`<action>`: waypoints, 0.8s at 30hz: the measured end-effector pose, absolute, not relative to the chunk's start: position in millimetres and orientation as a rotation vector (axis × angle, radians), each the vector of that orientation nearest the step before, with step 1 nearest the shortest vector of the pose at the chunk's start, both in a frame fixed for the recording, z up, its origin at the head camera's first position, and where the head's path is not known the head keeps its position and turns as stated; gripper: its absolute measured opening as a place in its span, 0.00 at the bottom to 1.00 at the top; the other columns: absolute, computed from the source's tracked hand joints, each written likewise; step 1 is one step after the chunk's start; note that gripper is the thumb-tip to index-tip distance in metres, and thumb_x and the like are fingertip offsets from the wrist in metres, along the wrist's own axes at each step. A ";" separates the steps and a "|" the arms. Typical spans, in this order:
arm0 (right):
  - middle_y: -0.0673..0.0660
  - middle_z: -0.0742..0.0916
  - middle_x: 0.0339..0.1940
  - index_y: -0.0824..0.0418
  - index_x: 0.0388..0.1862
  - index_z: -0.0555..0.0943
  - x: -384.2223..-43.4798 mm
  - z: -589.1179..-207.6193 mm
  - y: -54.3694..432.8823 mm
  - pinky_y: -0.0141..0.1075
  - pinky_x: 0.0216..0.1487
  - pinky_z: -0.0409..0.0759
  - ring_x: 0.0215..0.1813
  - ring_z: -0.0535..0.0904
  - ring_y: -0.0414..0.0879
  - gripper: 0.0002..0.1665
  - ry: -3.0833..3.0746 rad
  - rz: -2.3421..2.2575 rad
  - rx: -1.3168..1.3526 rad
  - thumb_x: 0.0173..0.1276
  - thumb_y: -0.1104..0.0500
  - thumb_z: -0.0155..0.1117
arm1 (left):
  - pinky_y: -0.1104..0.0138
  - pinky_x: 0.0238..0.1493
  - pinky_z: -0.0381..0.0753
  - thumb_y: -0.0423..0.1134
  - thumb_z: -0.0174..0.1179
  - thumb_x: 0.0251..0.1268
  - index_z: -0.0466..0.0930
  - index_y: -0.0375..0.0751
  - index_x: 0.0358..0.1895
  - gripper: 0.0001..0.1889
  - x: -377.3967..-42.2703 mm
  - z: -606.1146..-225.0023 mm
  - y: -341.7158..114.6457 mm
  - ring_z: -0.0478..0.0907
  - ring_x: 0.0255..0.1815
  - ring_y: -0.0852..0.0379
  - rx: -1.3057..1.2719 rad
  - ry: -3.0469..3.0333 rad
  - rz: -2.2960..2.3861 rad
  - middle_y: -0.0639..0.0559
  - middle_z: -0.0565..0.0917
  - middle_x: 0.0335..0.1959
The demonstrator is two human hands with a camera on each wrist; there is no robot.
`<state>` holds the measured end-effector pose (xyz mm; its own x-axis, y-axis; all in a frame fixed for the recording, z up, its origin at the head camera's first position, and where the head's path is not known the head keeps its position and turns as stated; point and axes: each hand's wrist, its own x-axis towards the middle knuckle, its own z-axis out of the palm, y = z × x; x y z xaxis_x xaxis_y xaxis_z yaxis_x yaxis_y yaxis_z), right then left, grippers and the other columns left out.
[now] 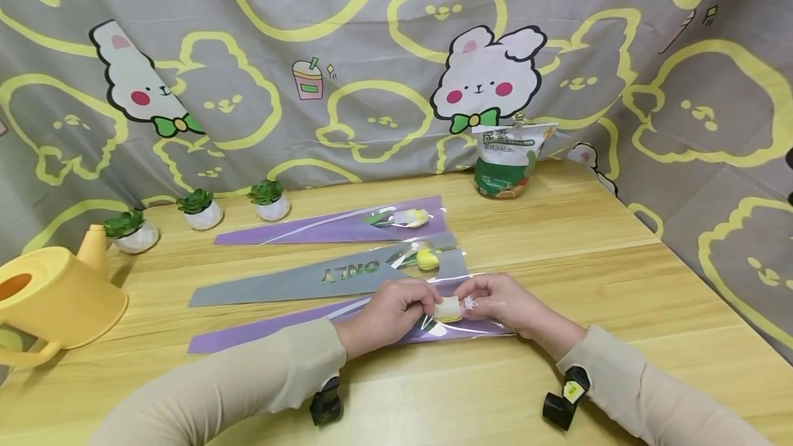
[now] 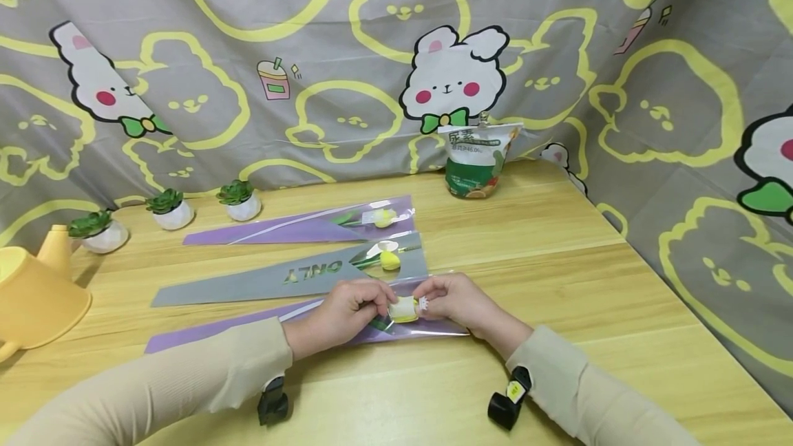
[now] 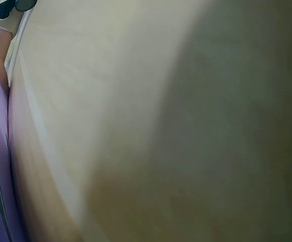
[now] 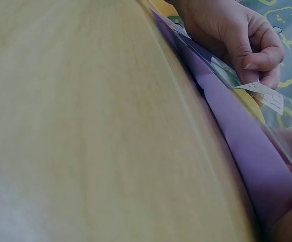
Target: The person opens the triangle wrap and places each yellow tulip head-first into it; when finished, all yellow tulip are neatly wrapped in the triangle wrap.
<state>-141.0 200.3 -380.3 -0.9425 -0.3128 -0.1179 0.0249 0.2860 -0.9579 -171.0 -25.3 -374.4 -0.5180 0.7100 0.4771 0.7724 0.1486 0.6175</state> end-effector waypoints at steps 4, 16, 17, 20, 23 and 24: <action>0.49 0.84 0.26 0.76 0.42 0.77 -141.4 -380.6 199.3 0.28 0.33 0.77 0.30 0.77 0.39 0.18 2.254 -1.718 -0.268 0.51 0.70 0.64 | 0.73 0.45 0.78 0.16 0.51 0.50 0.76 0.39 0.21 0.14 -170.4 -375.2 -26.2 0.81 0.40 0.58 -1.500 -2.327 -1.328 0.50 0.85 0.34; 0.53 0.84 0.34 0.76 0.47 0.74 -138.2 -377.0 224.3 0.32 0.42 0.80 0.38 0.80 0.42 0.22 2.148 -1.747 -0.225 0.55 0.65 0.67 | 0.73 0.45 0.78 0.16 0.50 0.47 0.75 0.40 0.21 0.14 -168.8 -374.4 -27.5 0.81 0.41 0.59 -1.532 -2.352 -1.247 0.50 0.85 0.35; 0.53 0.84 0.34 0.77 0.47 0.74 -137.1 -375.3 228.2 0.32 0.42 0.80 0.38 0.80 0.42 0.23 2.129 -1.756 -0.225 0.55 0.65 0.66 | 0.73 0.44 0.78 0.16 0.50 0.47 0.75 0.40 0.21 0.14 -168.4 -374.0 -28.0 0.80 0.41 0.59 -1.530 -2.362 -1.258 0.50 0.85 0.35; 0.53 0.83 0.36 0.79 0.49 0.71 -133.1 -369.0 240.9 0.34 0.44 0.80 0.39 0.81 0.42 0.24 2.079 -1.770 -0.247 0.58 0.66 0.64 | 0.72 0.45 0.77 0.17 0.50 0.49 0.76 0.38 0.22 0.13 -167.2 -371.6 -30.4 0.80 0.43 0.58 -1.521 -2.395 -1.293 0.49 0.85 0.37; 0.56 0.83 0.38 0.81 0.51 0.69 -128.2 -359.8 253.2 0.36 0.45 0.81 0.40 0.81 0.43 0.24 2.086 -1.759 -0.280 0.61 0.65 0.61 | 0.72 0.48 0.77 0.18 0.51 0.52 0.76 0.38 0.23 0.11 -166.4 -366.6 -37.4 0.80 0.44 0.56 -1.557 -2.372 -1.241 0.49 0.84 0.38; 0.56 0.83 0.38 0.81 0.51 0.68 -126.2 -356.1 257.1 0.36 0.45 0.81 0.40 0.81 0.43 0.25 2.117 -1.741 -0.297 0.62 0.64 0.61 | 0.72 0.49 0.76 0.19 0.52 0.51 0.76 0.39 0.24 0.11 -166.4 -364.8 -41.1 0.80 0.45 0.56 -1.581 -2.342 -1.192 0.49 0.84 0.38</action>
